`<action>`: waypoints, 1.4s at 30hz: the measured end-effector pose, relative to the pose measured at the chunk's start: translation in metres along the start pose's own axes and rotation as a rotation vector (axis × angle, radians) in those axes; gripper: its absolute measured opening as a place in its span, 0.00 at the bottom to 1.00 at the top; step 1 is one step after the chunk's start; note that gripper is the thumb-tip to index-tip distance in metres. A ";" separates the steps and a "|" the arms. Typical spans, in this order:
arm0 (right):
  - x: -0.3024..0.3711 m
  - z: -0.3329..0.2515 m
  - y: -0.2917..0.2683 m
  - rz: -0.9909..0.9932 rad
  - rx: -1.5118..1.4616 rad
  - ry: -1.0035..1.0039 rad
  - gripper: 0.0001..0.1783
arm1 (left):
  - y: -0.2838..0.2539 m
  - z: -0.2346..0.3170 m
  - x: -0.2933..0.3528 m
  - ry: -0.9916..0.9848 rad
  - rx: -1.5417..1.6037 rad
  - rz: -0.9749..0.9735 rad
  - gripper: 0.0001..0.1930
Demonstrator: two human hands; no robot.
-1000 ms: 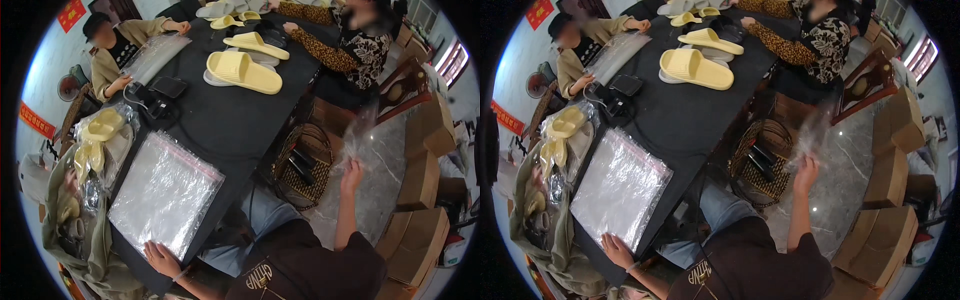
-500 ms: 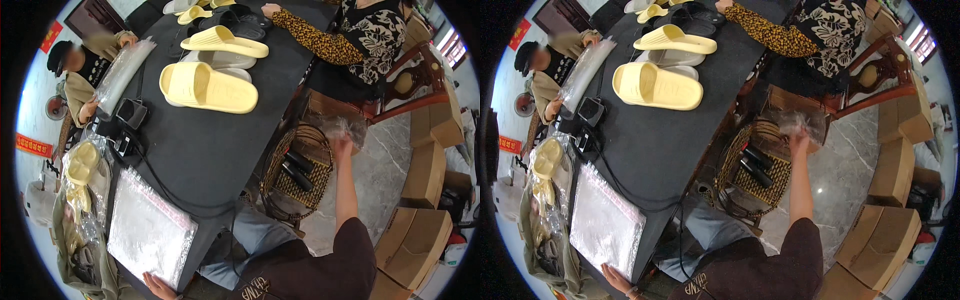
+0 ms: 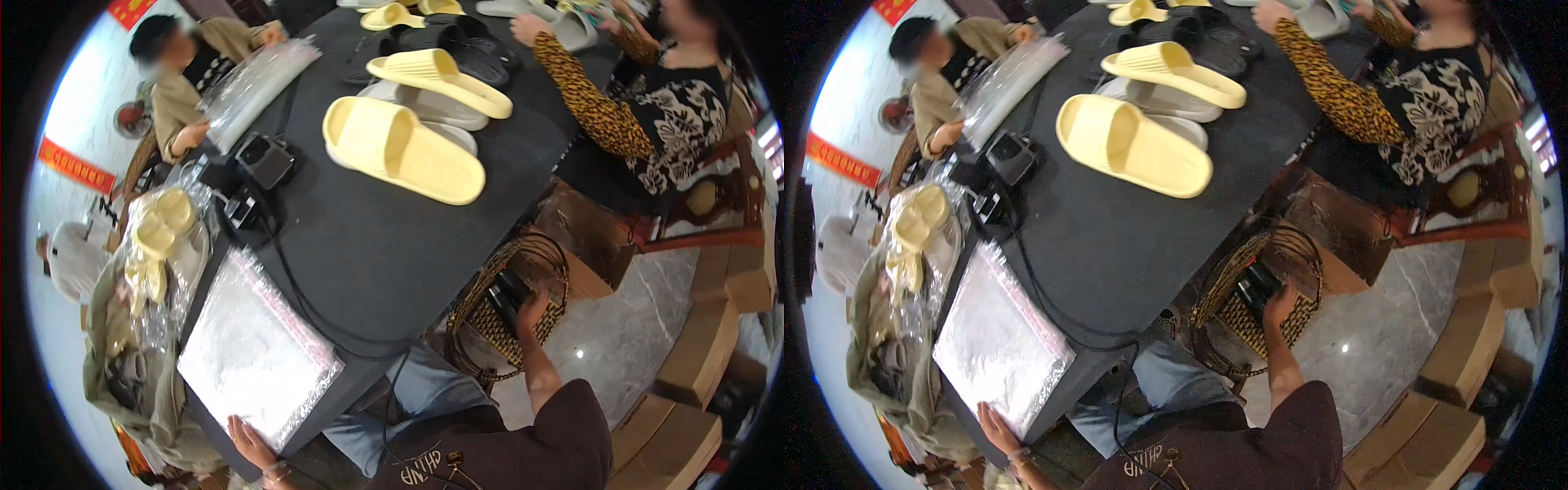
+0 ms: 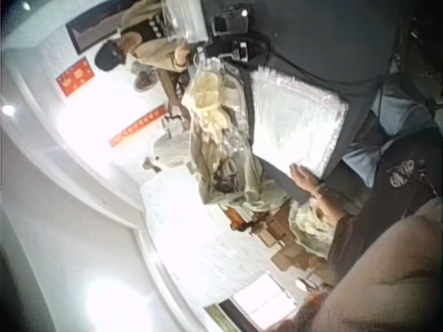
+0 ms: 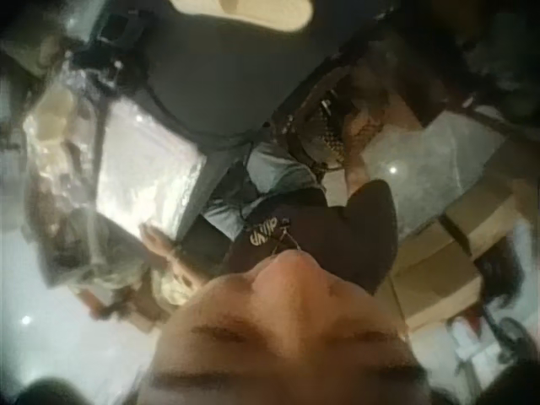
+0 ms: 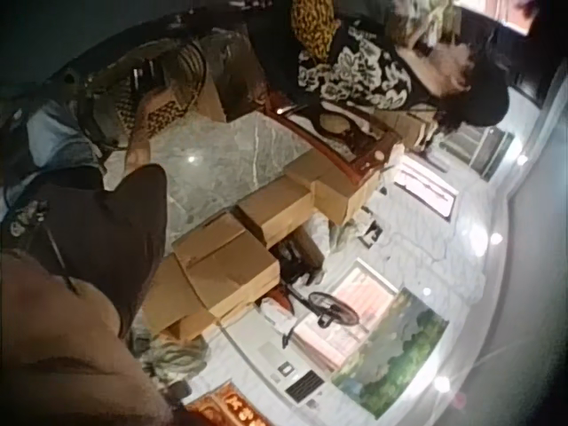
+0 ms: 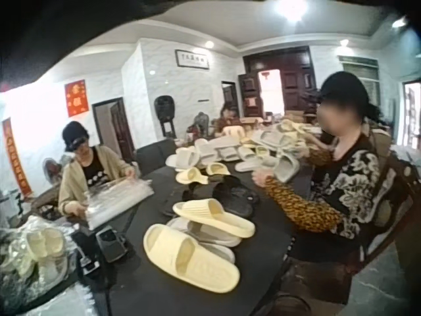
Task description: The person unpacks pairs of yellow and white plastic slippers from a large green sack and places them onto a table. They arrange the slippers on clear plastic packaging sheets, sometimes using a handheld sealing device to close the packages. The person works continuously, moving slippers from the sack to the packaging area.
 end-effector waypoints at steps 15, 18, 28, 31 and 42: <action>0.245 0.025 0.070 -1.750 0.406 -0.708 0.21 | -0.028 -0.004 0.014 -0.064 0.052 0.210 0.14; 0.212 0.032 0.082 -1.731 0.655 -0.792 0.21 | -0.030 -0.010 0.020 -0.127 0.061 0.187 0.16; 0.133 -0.002 0.026 -0.467 -0.410 0.148 0.24 | -0.035 -0.022 0.021 -0.142 0.087 0.180 0.18; 0.080 -0.057 -0.018 -0.082 -0.401 -0.274 0.24 | -0.034 -0.029 0.022 -0.131 0.133 0.167 0.19; 0.030 -0.409 -0.206 0.124 -0.843 -0.746 0.16 | -0.075 -0.054 0.027 -0.138 0.556 0.345 0.20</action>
Point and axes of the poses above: each hand's wrist, its own x-axis away from the middle knuckle, its own y-axis out of the palm, z = x × y, the point moved 6 cm from there along -x, towards the middle knuckle, and after that the axes turned 13 degrees about -y, right-handed, at the moved point
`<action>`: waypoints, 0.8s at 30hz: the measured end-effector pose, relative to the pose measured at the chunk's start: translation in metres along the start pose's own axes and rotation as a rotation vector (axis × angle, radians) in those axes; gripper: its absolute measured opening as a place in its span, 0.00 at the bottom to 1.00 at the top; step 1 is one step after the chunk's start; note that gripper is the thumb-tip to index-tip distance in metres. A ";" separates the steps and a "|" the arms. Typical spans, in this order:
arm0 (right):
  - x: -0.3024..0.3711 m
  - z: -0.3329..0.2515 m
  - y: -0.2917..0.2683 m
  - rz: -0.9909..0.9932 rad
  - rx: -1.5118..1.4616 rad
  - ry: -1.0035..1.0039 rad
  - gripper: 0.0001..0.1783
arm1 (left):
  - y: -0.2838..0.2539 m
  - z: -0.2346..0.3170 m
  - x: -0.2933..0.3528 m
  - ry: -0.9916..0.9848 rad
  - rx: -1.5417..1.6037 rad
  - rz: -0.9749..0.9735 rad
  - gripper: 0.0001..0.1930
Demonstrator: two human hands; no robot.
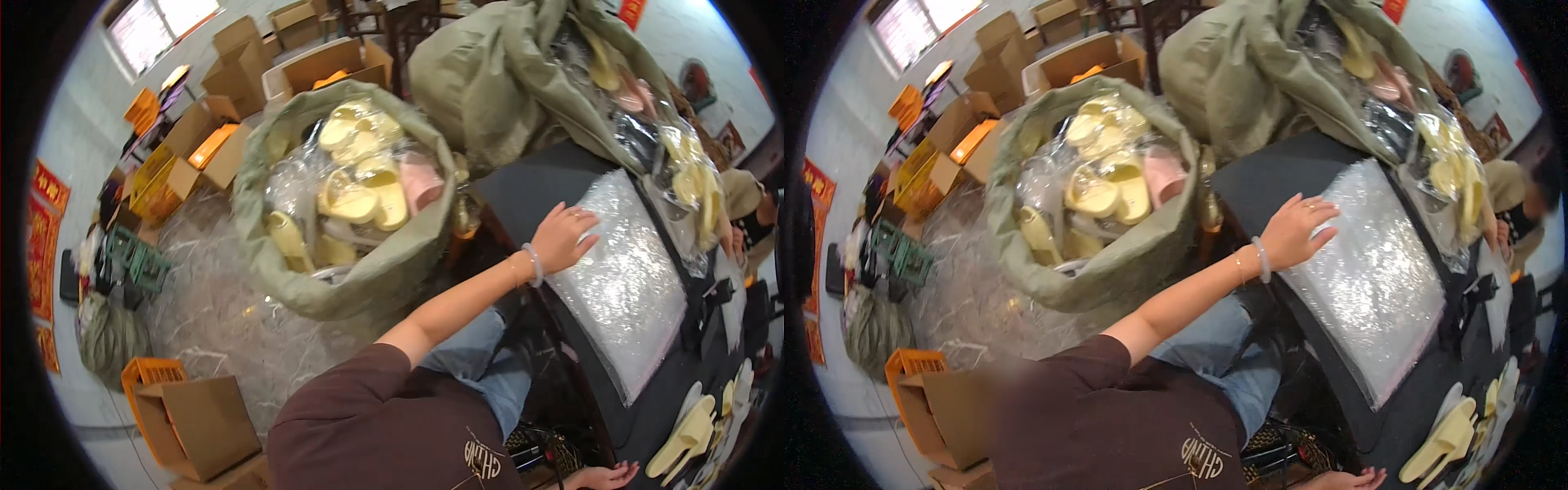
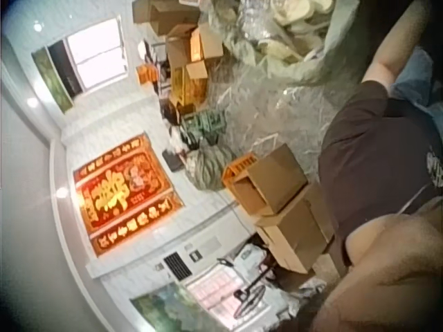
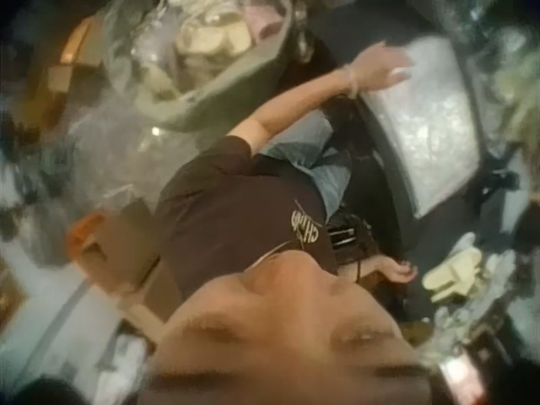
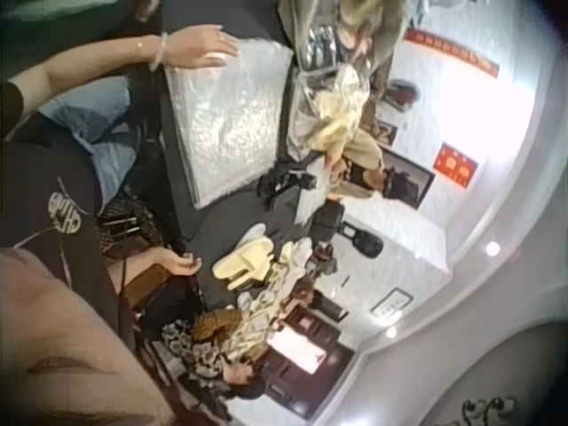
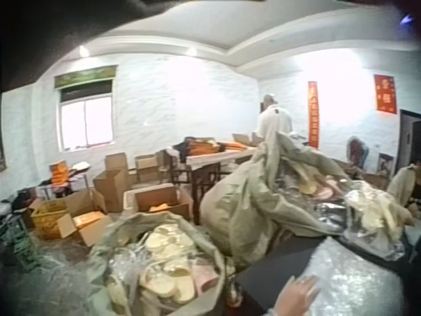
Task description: The person unpacks pairs of yellow and white plastic slippers from a large green sack and places them onto a table. They arrange the slippers on clear plastic packaging sheets, sometimes using a handheld sealing device to close the packages. The person works continuously, moving slippers from the sack to the packaging area.
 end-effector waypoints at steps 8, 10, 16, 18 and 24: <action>-0.010 -0.014 0.058 -0.129 -0.251 0.016 0.14 | -0.144 -0.102 0.071 -0.387 0.162 0.578 0.20; -0.016 -0.012 0.056 -0.151 -0.178 0.014 0.14 | -0.178 -0.167 0.103 -0.637 0.251 0.488 0.28; -0.057 -0.098 0.058 -0.082 -0.186 -0.465 0.21 | -0.339 -0.321 0.268 -1.080 0.322 0.806 0.14; -0.063 -0.095 0.078 -0.109 -0.198 -0.474 0.22 | -0.376 -0.356 0.352 -1.383 0.151 0.959 0.17; -0.064 -0.068 0.141 -0.317 -0.614 -0.213 0.14 | -0.342 -0.391 0.435 -1.626 0.222 0.513 0.29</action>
Point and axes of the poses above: each hand's wrist, its own x-axis away from the middle knuckle, its own y-axis out of the palm, z = x × y, the point moved 6 cm from there along -x, towards the middle knuckle, and after that the axes turned 13 degrees about -y, right-handed, at the moved point
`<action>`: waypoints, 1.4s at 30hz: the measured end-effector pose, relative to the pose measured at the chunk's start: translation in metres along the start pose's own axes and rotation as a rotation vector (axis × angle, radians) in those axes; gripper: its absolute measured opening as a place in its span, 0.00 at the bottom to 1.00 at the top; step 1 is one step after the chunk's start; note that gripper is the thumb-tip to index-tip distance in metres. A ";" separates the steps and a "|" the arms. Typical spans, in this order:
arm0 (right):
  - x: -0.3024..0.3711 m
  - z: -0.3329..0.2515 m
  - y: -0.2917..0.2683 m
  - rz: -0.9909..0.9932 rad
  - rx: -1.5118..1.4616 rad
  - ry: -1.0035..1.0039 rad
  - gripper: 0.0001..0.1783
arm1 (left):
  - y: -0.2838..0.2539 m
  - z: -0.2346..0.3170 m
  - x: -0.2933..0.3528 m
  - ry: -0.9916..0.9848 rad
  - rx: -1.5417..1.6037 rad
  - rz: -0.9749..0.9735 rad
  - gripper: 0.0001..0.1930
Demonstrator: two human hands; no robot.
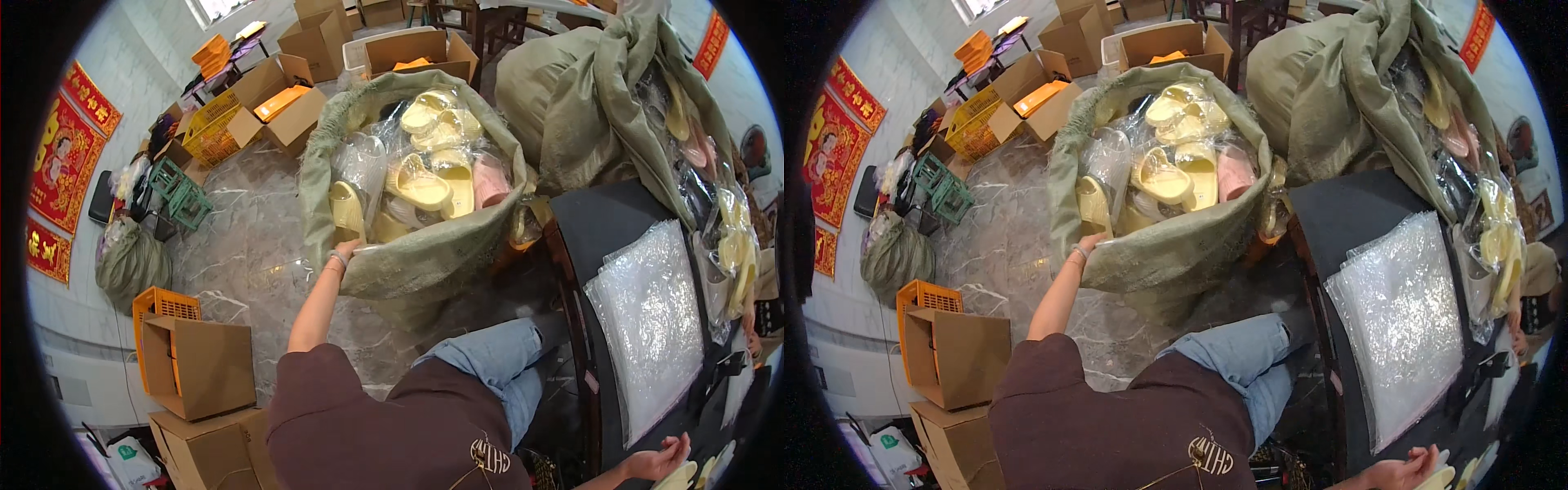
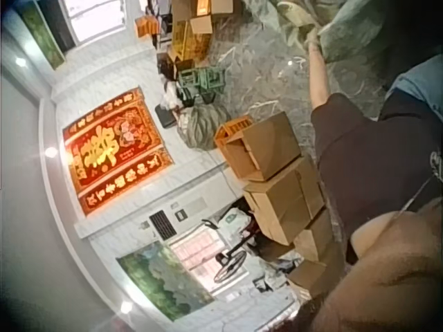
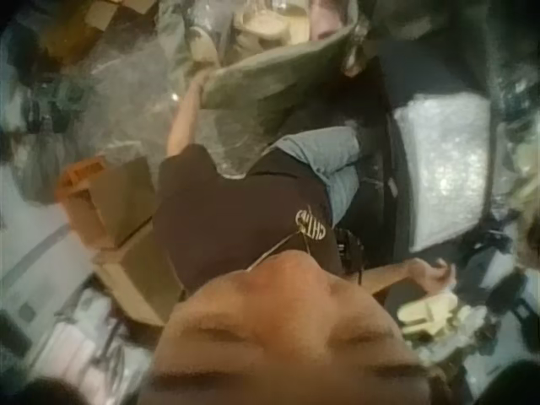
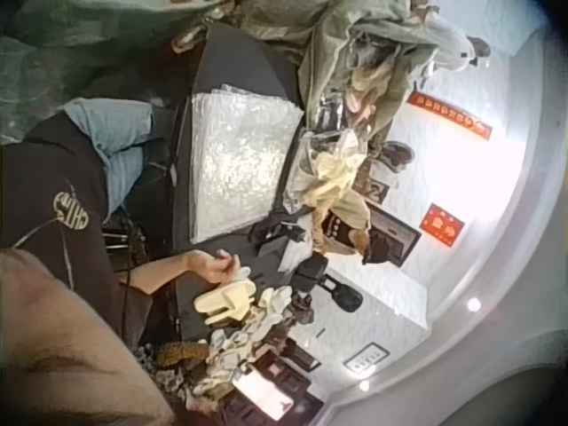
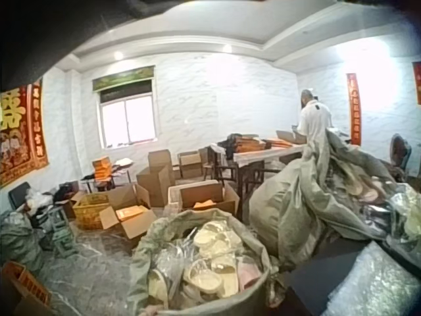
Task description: The person unpacks pairs of yellow and white plastic slippers from a large green sack and places them onto a table. They arrange the slippers on clear plastic packaging sheets, sometimes using a handheld sealing device to close the packages. The person works continuously, moving slippers from the sack to the packaging area.
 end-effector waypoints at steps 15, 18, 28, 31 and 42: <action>-0.048 -0.066 0.057 0.041 -0.135 -0.211 0.14 | -0.011 0.074 0.020 0.492 0.336 0.707 0.18; -0.050 -0.056 0.052 0.042 -0.139 -0.184 0.14 | -0.015 0.124 0.086 0.614 0.451 0.579 0.14; -0.040 -0.077 0.109 -0.406 -0.493 0.056 0.31 | 0.123 0.322 0.414 0.889 0.865 -0.583 0.06; -0.034 -0.124 0.158 -0.717 -0.426 -0.221 0.57 | 0.186 0.331 0.485 0.866 0.883 -0.876 0.06; -0.047 -0.037 0.153 -0.211 -0.789 0.498 0.37 | 0.360 0.275 0.690 0.643 0.561 -1.520 0.13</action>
Point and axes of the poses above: each hand's wrist, its own x-axis away from the middle knuckle, its own y-axis out of the palm, z = x × y, the point moved 6 cm from there along -x, towards the middle knuckle, and after that the axes turned 13 degrees about -y, right-handed, at the moved point
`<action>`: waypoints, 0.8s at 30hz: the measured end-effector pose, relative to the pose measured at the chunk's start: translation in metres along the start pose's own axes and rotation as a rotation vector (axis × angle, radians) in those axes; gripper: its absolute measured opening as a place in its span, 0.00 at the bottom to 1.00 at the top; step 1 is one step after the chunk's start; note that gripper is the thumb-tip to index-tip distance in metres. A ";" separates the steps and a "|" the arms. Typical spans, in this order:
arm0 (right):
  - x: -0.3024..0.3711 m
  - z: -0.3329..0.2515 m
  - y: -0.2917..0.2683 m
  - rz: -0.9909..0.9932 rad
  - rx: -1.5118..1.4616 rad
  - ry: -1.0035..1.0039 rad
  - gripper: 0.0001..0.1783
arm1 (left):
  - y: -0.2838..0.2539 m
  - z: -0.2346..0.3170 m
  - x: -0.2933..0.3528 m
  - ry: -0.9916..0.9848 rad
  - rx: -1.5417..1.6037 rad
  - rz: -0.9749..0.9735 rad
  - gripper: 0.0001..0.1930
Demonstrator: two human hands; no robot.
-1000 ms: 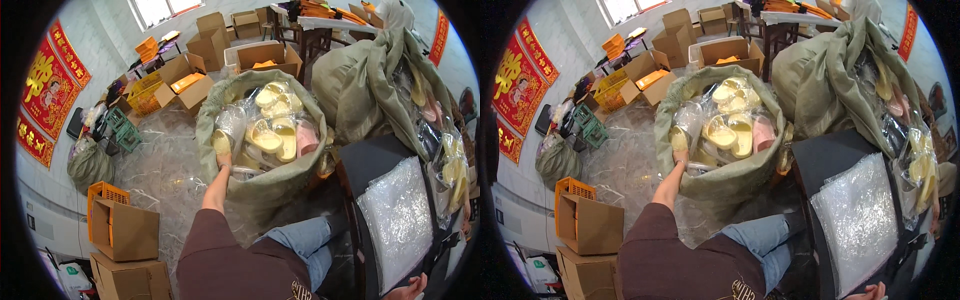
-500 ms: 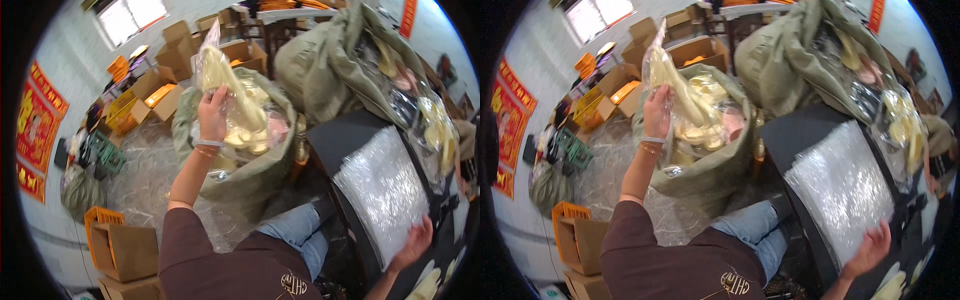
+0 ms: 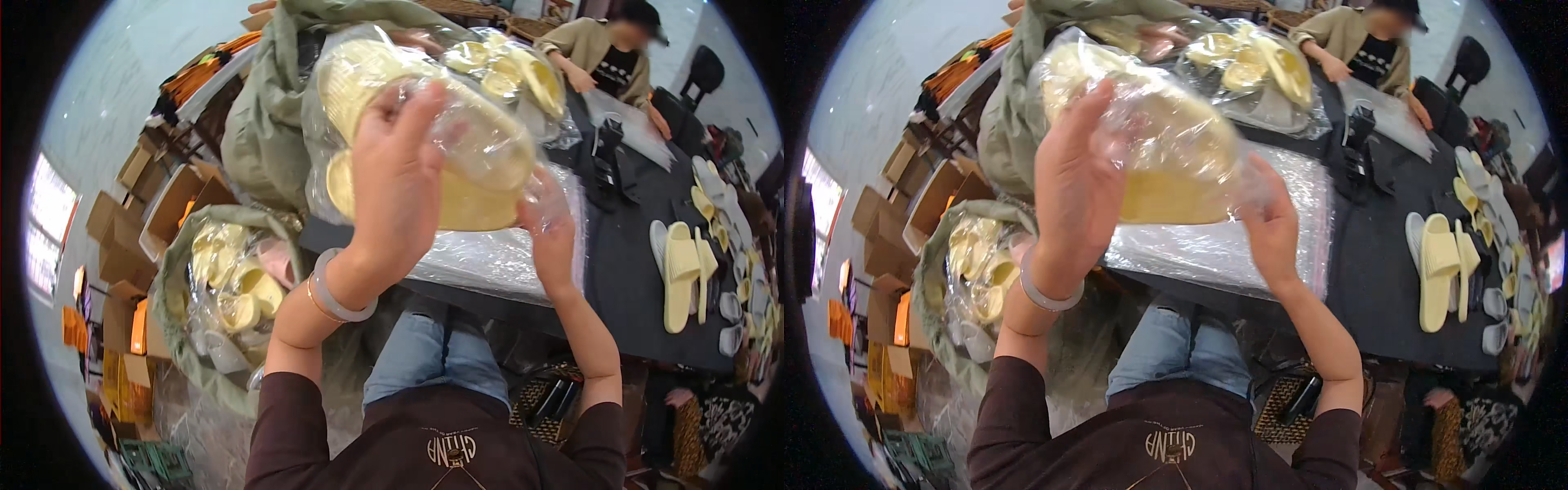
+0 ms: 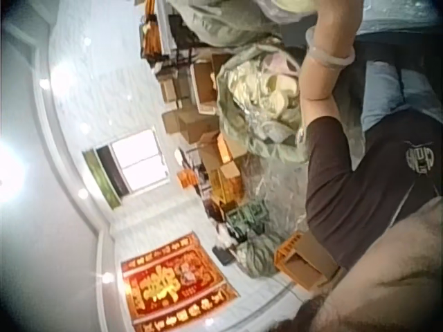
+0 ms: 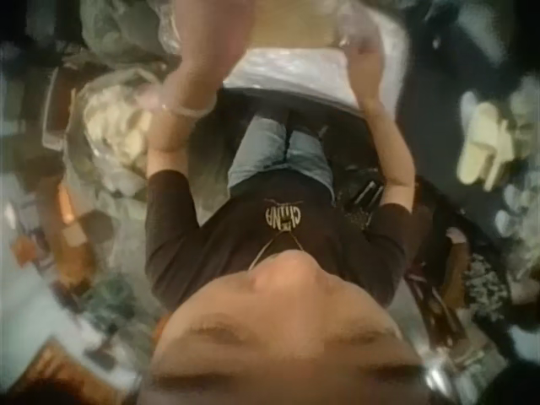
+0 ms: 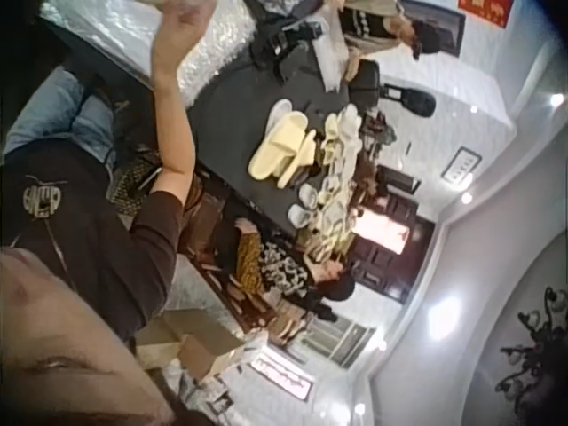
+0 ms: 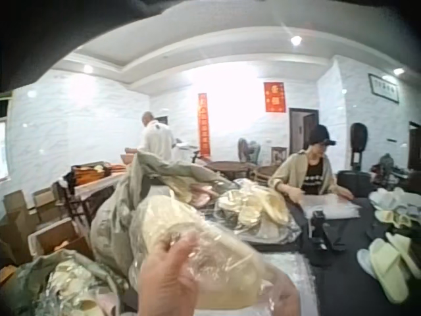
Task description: The person unpacks pairs of yellow and white plastic slippers from a large green sack and places them onto a table. They arrange the slippers on clear plastic packaging sheets, sometimes using a handheld sealing device to close the packages. The person works continuously, moving slippers from the sack to the packaging area.
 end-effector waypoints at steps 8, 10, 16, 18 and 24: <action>0.003 0.030 -0.093 0.137 -0.108 0.378 0.26 | 0.036 -0.078 -0.062 -0.241 -0.102 -0.287 0.31; 0.010 0.038 -0.113 0.080 0.126 0.373 0.33 | 0.023 -0.093 -0.057 -0.312 -0.361 -0.283 0.30; 0.013 0.033 -0.175 0.005 0.672 0.175 0.29 | -0.062 -0.071 -0.023 0.091 -1.279 -0.192 0.20; 0.007 0.032 -0.177 -0.014 0.564 0.227 0.26 | -0.096 -0.071 -0.013 0.220 -1.380 -0.057 0.21; -0.009 0.068 -0.153 -0.143 0.555 0.407 0.26 | -0.174 -0.099 0.007 0.211 -1.604 0.221 0.26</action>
Point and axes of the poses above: each hand's wrist, its own x-axis away from the middle knuckle, its own y-axis out of the palm, z = x × y, the point moved 6 cm from there along -x, towards the middle knuckle, and after that the axes turned 13 degrees about -y, right-handed, at the moved point
